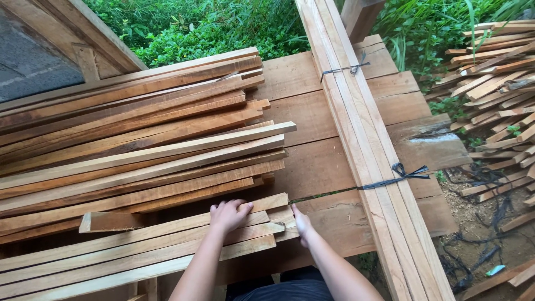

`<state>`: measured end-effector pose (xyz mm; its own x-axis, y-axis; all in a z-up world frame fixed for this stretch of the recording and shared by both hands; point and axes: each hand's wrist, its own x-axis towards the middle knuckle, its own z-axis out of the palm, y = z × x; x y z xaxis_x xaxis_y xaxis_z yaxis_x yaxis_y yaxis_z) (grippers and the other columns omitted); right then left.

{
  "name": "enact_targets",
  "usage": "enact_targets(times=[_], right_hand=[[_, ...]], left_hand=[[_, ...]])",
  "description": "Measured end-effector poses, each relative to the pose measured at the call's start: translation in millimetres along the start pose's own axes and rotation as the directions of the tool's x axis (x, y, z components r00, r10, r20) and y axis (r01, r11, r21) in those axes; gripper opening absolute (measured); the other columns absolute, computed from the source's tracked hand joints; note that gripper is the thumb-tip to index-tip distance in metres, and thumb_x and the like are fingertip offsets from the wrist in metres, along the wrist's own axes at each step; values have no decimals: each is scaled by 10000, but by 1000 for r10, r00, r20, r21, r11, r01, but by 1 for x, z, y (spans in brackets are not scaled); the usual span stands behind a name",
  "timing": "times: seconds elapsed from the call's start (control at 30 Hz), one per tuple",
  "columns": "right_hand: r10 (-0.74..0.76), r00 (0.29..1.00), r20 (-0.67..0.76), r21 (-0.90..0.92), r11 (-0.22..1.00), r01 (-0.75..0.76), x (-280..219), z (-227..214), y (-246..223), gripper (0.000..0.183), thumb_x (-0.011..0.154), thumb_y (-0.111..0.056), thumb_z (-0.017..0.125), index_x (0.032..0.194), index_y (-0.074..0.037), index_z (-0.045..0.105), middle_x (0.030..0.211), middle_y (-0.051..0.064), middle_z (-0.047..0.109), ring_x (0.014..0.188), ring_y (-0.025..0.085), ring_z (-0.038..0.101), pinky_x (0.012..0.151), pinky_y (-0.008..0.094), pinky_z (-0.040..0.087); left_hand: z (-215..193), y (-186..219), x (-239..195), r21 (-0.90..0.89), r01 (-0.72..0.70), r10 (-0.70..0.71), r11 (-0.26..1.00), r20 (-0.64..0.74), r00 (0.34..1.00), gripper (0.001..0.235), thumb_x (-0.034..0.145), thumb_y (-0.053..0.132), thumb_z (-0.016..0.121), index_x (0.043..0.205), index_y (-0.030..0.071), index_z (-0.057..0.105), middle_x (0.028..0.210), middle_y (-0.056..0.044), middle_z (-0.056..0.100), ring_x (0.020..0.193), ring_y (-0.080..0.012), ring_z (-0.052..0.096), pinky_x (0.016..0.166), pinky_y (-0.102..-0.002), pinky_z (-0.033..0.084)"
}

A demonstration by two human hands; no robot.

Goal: The person arranges several thin wooden planks on a wooden workbench, aligning them into a neat stack. They then use a black strap to tie the planks together, wrapping it around the stack and securing it with a knot.

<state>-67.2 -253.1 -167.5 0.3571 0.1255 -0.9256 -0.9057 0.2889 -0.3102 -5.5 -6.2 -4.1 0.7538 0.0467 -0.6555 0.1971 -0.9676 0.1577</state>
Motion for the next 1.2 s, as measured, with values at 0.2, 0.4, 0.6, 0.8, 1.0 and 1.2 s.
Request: enact_targets(times=[0.2, 0.4, 0.6, 0.8, 1.0, 1.2], right_hand=[[-64, 996, 68, 40, 997, 61, 15, -7, 9, 714, 994, -632, 427, 1292, -38, 687, 1264, 131, 742, 1131, 261, 698, 982, 398, 532], [-754, 657, -29, -668, 504, 548, -87, 9, -39, 672, 890, -581, 583, 1312, -60, 625, 1285, 105, 670, 1215, 259, 632, 1030, 395, 498], [-592, 239, 770, -569, -466, 678, -187, 72, -48, 976, 772, -667, 770, 1434, -16, 471, 1481, 185, 484, 1427, 366, 388, 1180, 567, 241], [-413, 403, 816, -577, -591, 563, -154, 95, -29, 1113, 693, -625, 835, 1515, -33, 372, 1549, 184, 368, 1452, 366, 296, 1191, 542, 189], [-370, 444, 816, -573, -621, 535, -154, 99, -38, 1118, 658, -598, 858, 1512, -51, 389, 1493, 177, 406, 1427, 361, 320, 1216, 519, 187], [-389, 365, 846, -533, -631, 563, -141, 87, -34, 1014, 659, -583, 861, 1490, -169, 453, 1499, 167, 422, 1410, 362, 339, 1169, 545, 210]], left_hand=[[1, -3, -5, 15, -43, 44, 999, -64, 997, 582, 914, 678, 476, 1274, 284, 710, 1254, -34, 701, 1221, -244, 588, 1030, -451, 367], [22, -25, 3, -82, -161, 146, 984, -168, 975, 527, 921, 591, 515, 1263, 234, 698, 1197, -20, 725, 1191, -228, 605, 1058, -446, 357], [14, -18, 2, -50, -111, 105, 993, -102, 989, 509, 930, 584, 517, 1269, 250, 697, 1219, -11, 720, 1202, -227, 600, 1063, -435, 357], [25, -26, 12, -66, -122, 114, 990, -120, 986, 443, 950, 532, 485, 1231, 284, 720, 1282, 12, 703, 1254, -216, 576, 1083, -464, 332], [41, -35, 32, -80, -69, 61, 994, -90, 994, 446, 1001, 499, 429, 1267, 266, 700, 1302, -3, 692, 1279, -223, 564, 1127, -495, 301], [41, -39, 28, -87, -116, 107, 989, -104, 989, 450, 1007, 483, 415, 1264, 246, 698, 1321, -5, 679, 1283, -231, 555, 1126, -500, 308]])
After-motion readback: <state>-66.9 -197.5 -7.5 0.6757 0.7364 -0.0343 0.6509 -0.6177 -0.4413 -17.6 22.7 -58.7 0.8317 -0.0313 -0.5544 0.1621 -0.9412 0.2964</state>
